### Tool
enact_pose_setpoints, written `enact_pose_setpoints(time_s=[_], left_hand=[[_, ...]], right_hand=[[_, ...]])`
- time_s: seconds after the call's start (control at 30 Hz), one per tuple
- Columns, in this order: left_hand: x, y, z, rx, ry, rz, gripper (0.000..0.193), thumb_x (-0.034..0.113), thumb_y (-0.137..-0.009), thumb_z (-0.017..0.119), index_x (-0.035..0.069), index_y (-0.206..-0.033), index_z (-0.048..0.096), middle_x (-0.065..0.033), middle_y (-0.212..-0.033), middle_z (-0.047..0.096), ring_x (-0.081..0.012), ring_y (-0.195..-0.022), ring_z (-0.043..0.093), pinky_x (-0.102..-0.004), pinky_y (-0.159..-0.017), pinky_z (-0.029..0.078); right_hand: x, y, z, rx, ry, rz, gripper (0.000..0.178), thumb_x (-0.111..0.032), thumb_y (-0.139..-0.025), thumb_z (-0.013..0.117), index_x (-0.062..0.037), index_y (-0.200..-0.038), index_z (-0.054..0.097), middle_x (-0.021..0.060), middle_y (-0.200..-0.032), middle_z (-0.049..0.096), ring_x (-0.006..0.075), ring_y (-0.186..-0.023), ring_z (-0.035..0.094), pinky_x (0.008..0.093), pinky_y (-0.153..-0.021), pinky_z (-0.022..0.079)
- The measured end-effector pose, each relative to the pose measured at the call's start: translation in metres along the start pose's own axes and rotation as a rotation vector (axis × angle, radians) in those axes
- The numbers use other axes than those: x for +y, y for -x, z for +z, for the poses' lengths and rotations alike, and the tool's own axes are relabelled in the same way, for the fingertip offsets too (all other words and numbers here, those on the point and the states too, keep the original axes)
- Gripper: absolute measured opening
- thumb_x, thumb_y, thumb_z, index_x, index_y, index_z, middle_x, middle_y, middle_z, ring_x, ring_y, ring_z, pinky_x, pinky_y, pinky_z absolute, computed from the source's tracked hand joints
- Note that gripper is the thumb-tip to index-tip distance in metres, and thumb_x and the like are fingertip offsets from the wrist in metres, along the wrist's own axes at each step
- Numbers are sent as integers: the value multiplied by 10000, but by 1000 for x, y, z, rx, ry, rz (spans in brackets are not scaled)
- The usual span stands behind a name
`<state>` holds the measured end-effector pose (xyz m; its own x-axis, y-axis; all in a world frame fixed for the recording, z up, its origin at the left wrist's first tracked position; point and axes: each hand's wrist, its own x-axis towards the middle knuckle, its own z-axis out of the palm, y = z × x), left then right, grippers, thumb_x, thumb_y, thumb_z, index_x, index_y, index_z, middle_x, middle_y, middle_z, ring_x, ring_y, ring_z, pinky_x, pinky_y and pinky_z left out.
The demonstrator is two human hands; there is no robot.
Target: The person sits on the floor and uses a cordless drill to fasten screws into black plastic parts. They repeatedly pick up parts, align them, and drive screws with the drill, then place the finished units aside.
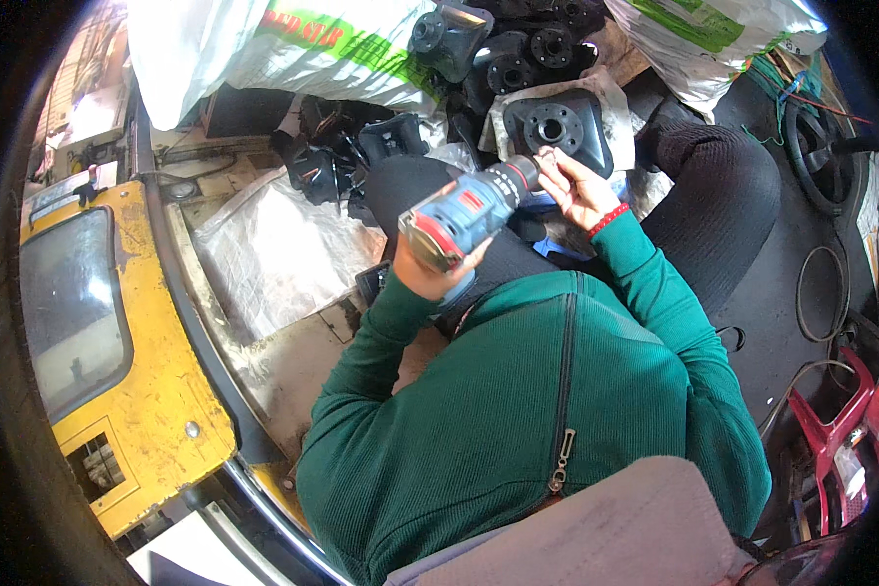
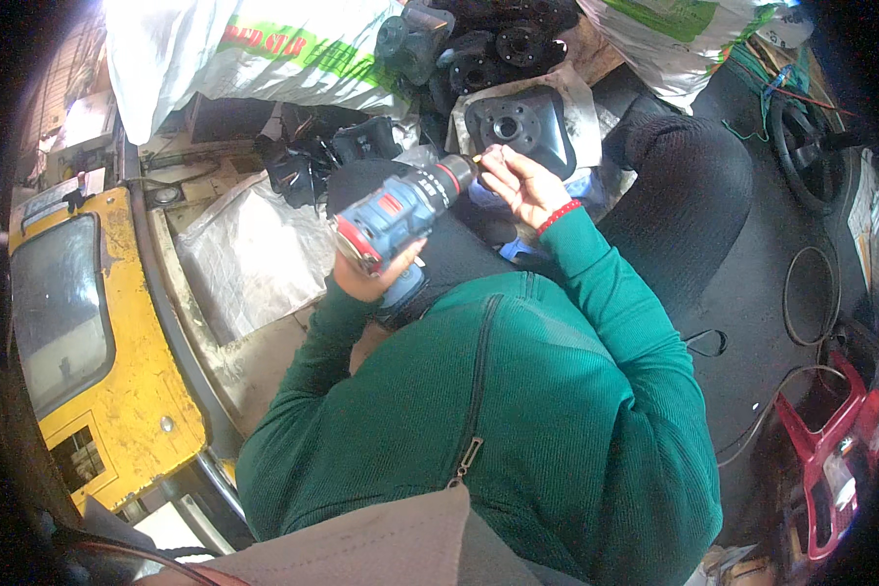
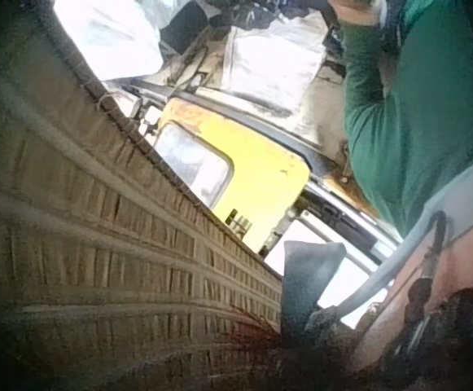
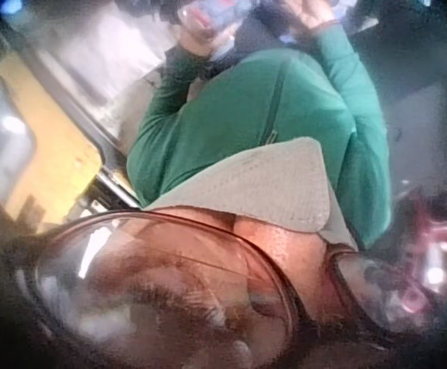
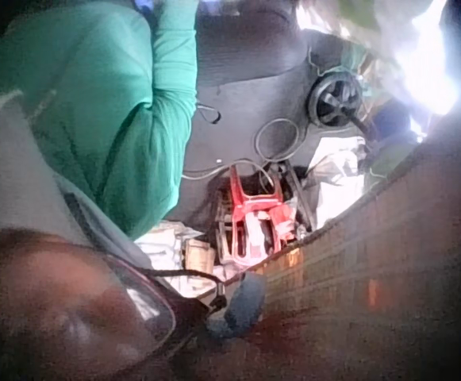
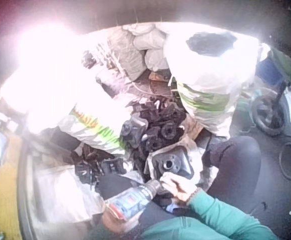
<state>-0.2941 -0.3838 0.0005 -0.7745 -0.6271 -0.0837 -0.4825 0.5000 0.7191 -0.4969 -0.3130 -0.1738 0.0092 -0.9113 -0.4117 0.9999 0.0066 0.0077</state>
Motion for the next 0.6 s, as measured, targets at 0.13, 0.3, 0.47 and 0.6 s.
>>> enact_pose_setpoints(time_s=[0.13, 0.3, 0.47, 0.6], left_hand=[[20, -2, -5, 48, 53, -48, 615, 146, -647, 801, -25, -1129, 460, -124, -1025, 592, -201, -903, 615, -312, -782, 493], [15, -3, -8, -14, -33, -12, 641, 155, -659, 794, -43, -1148, 429, -139, -1007, 592, -211, -911, 613, -315, -797, 483], [15, -2, -9, -4, -112, 64, 582, 131, -675, 776, -39, -1130, 456, -140, -972, 608, -205, -878, 624, -316, -767, 498], [16, 1, -7, -15, 105, -80, 495, 123, -693, 759, -33, -1081, 493, -126, -934, 627, -188, -782, 643, -306, -705, 513]], right_hand=[[-2, -1, 10, -12, 8, 8, 201, -175, -904, 545, -24, -1032, 580, 101, -987, 640, 165, -915, 635, 293, -786, 550], [2, 1, 12, -87, 12, 43, 193, -184, -902, 551, -31, -1012, 588, 91, -972, 646, 155, -893, 641, 280, -760, 555], [6, 0, 19, 46, 56, -3, 182, -181, -893, 565, -37, -1002, 593, 81, -942, 654, 146, -875, 646, 278, -740, 557], [7, 1, 19, 20, 140, 7, 180, -182, -892, 567, -41, -1002, 594, 74, -938, 655, 143, -860, 646, 274, -724, 560]])
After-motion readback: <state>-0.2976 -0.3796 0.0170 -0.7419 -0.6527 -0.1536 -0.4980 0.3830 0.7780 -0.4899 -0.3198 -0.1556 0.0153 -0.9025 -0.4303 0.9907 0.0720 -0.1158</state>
